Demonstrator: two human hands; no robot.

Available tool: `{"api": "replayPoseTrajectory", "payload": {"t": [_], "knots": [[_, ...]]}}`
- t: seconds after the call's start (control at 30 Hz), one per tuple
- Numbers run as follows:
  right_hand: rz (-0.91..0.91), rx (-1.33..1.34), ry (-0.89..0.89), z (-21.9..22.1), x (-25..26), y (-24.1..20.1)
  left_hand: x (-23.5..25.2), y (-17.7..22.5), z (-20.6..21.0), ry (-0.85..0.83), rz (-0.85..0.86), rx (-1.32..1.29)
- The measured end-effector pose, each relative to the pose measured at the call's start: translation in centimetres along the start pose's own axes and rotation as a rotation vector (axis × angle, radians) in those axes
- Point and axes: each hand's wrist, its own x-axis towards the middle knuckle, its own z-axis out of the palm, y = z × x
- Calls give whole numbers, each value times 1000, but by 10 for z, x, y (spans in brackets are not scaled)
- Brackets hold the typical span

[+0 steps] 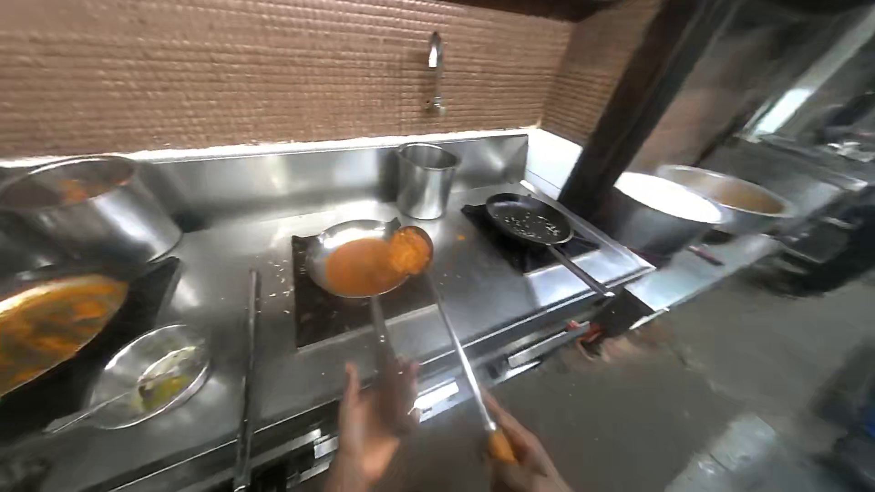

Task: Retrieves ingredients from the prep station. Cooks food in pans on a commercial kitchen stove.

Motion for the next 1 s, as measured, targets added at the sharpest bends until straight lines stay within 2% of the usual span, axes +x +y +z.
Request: {"api": "replayPoseTrajectory", "payload": {"t": [0.03, 0.13, 0.23, 0.3, 0.43, 0.63, 0.77, 0.83, 0.9, 1.0], "knots": [[24, -186, 16, -1, 36, 14, 4, 9, 12, 41, -4, 65], [177, -821, 90, -5, 117, 31, 9, 5, 50, 375, -24, 196], [196, -1056, 188, -7, 142, 17, 10, 1, 56, 434, -46, 176], [121, -1062, 224, -15, 140, 8, 15, 4, 52, 447, -36, 152], [126, -1028, 116, -25, 129, -17, 15, 6, 49, 410, -42, 156], [373, -1102, 37, -13, 146, -41, 15, 6, 50, 428, -54, 154], [502, -1283, -11, 3, 161, -60, 16, 6, 52, 426, -62, 199], [504, -1286, -30, 7, 172, -63, 17, 5, 55, 443, -61, 226], [475, -1162, -41, 3, 182, -71, 17, 3, 56, 444, -61, 236], [386, -1064, 15, -4, 177, -89, 16, 3, 54, 424, -60, 226]]}}
